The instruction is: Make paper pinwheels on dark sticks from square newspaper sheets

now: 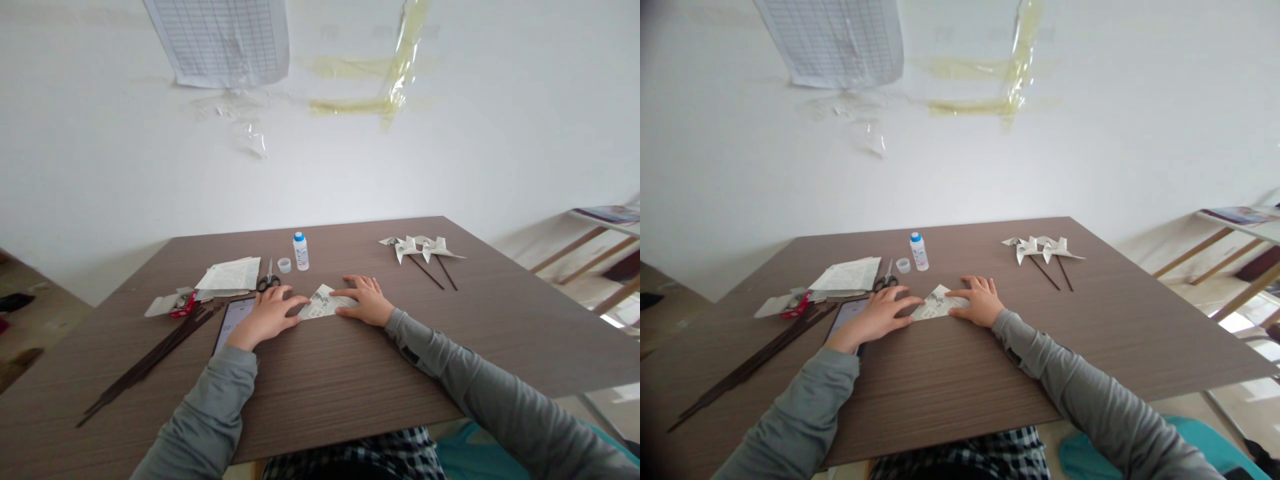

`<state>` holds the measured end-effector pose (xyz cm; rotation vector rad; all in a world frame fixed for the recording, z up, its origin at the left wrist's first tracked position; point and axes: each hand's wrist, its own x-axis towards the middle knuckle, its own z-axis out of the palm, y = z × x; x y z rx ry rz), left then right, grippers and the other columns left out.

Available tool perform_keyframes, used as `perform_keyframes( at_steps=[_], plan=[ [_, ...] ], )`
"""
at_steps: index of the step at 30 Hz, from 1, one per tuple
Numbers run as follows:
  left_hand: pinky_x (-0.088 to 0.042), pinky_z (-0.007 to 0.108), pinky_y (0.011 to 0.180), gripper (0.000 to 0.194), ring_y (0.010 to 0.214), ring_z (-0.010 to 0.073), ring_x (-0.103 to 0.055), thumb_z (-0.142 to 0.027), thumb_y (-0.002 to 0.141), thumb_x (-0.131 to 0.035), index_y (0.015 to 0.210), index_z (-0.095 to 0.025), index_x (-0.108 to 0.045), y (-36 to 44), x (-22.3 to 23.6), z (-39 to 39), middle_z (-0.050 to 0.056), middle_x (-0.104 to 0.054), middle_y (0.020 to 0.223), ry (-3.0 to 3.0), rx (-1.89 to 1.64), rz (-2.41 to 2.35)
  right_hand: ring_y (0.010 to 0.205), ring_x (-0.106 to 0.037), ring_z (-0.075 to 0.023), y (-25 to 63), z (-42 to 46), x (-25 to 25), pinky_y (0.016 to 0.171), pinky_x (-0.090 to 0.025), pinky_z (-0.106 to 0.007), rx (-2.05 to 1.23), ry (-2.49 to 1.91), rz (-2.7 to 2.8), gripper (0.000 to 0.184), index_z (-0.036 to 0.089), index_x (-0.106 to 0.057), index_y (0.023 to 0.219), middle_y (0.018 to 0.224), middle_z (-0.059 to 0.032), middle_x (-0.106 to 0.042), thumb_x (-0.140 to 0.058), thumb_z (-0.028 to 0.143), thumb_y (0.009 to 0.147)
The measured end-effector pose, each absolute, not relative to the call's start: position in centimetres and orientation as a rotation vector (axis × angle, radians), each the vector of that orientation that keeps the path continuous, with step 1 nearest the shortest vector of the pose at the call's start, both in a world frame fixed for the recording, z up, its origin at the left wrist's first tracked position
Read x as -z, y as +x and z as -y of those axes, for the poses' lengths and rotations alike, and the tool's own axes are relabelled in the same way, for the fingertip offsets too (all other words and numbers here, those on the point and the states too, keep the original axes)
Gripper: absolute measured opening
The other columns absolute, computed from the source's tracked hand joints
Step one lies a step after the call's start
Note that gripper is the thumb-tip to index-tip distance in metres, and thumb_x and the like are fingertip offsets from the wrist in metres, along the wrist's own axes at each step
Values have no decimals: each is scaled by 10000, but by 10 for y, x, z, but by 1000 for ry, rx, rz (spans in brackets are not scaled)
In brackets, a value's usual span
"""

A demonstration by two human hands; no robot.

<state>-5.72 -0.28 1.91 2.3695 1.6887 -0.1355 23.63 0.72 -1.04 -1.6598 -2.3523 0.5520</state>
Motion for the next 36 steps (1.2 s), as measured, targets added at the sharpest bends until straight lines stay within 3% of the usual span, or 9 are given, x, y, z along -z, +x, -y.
perform_keyframes(
  at_steps=[12, 19, 22, 27, 36],
  plan=[
    [-288, 636, 1478, 562, 1818, 432, -367, -343, 1158, -656, 1705, -467, -690, -63, -32, 8, 110, -433, 1937, 2305, 273, -1686, 1780, -355, -469, 238, -10, 12, 1462, -133, -809, -596, -1655, 2368, 568, 478, -771, 1628, 1889, -116, -490, -832, 611, 1079],
    [-322, 650, 1466, 689, 1832, 439, -343, -282, 1105, -707, 1761, -475, -618, -71, -31, 8, 93, -401, 1964, 2323, 270, -1744, 1759, -402, -451, 243, -12, 14, 1472, -162, -769, -594, -1631, 2367, 548, 469, -786, 1613, 1869, -112, -522, -840, 585, 1080],
    [-313, 652, 1474, 738, 1829, 425, -352, -209, 1092, -670, 1792, -427, -587, -72, -26, 6, 100, -441, 1948, 2350, 189, -1792, 1739, -432, -448, 246, -13, 15, 1469, -187, -758, -573, -1612, 2378, 538, 465, -793, 1606, 1854, -118, -540, -841, 578, 1082],
    [-275, 722, 1479, 553, 1823, 382, -380, -285, 1201, -517, 1733, -345, -653, -53, -18, 9, 92, -532, 1904, 2396, -25, -1736, 1715, -451, -447, 244, -12, 16, 1459, -224, -751, -535, -1602, 2401, 518, 473, -796, 1600, 1847, -109, -543, -821, 581, 1094],
    [-383, 725, 1435, 445, 1702, 376, -570, -261, 1159, -641, 1592, -291, -738, 1, -2, 25, 134, -673, 1779, 2338, -213, -1746, 1760, -409, -426, 230, -1, 14, 1469, -184, -763, -449, -1661, 2392, 541, 438, -758, 1641, 1864, -120, -524, -795, 485, 1104]
  ],
)
